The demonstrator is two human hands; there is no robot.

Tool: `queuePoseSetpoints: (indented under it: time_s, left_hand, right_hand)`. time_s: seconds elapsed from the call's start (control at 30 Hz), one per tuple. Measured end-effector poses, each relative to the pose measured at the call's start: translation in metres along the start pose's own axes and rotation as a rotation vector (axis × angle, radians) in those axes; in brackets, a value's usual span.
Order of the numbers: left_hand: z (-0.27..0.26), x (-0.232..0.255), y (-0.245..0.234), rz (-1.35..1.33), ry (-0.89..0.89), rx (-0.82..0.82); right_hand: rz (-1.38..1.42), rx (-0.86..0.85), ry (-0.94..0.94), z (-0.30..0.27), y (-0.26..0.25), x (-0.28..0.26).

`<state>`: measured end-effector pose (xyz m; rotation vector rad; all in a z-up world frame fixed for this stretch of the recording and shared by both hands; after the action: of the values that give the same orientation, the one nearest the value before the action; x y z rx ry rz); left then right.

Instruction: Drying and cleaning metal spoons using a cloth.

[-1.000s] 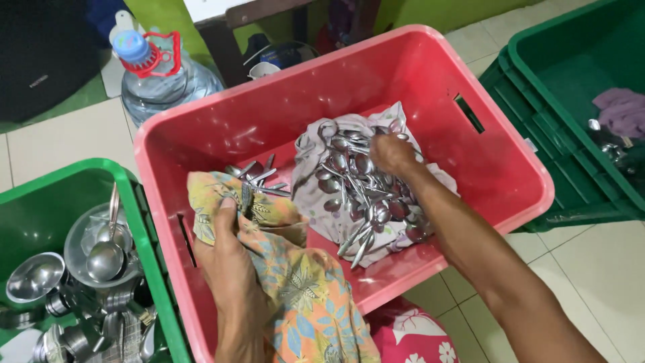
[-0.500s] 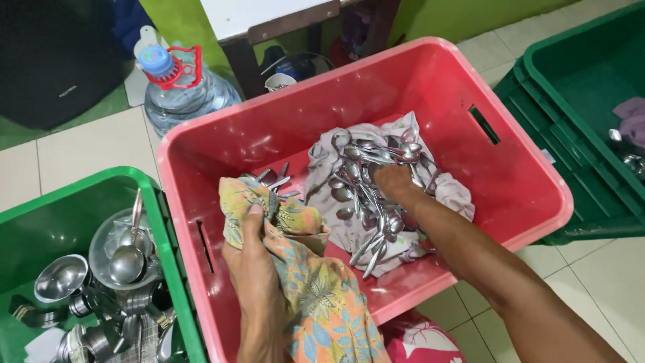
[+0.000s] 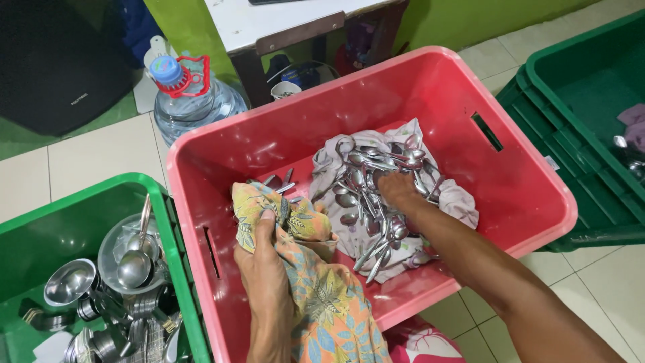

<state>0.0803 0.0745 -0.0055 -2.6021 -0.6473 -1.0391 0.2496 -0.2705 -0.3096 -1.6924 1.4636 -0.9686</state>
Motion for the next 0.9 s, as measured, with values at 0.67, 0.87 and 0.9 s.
queuePoseSetpoints:
  time_s: [0.67,0.87,0.9]
  left_hand:
    - [-0.003,0.000,0.000,-0.046,-0.037,-0.025]
    - [-0.004,0.002,0.001,-0.102,0.002,-0.075]
    - [-0.005,0.002,0.003,-0.136,-0.010,-0.093]
  right_hand:
    - [0.287,0.199,0.119,-0.011,-0.036,0.024]
    - [0.383,0.658,0.063,-0.027,-0.098,0.035]
    - [0.437,0.800,0.037,-0.035,-0.113,0.037]
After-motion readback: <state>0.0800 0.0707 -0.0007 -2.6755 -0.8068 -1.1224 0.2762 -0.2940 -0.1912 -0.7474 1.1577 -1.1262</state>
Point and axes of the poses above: each hand's wrist, its own z-axis towards the middle knuckle, its own y-axis out of the palm, x = y × z, the point moved 10 cm from there along z, towards the middle knuckle, and after that the axes turned 6 degrees about -y, right-handed, at the moved point
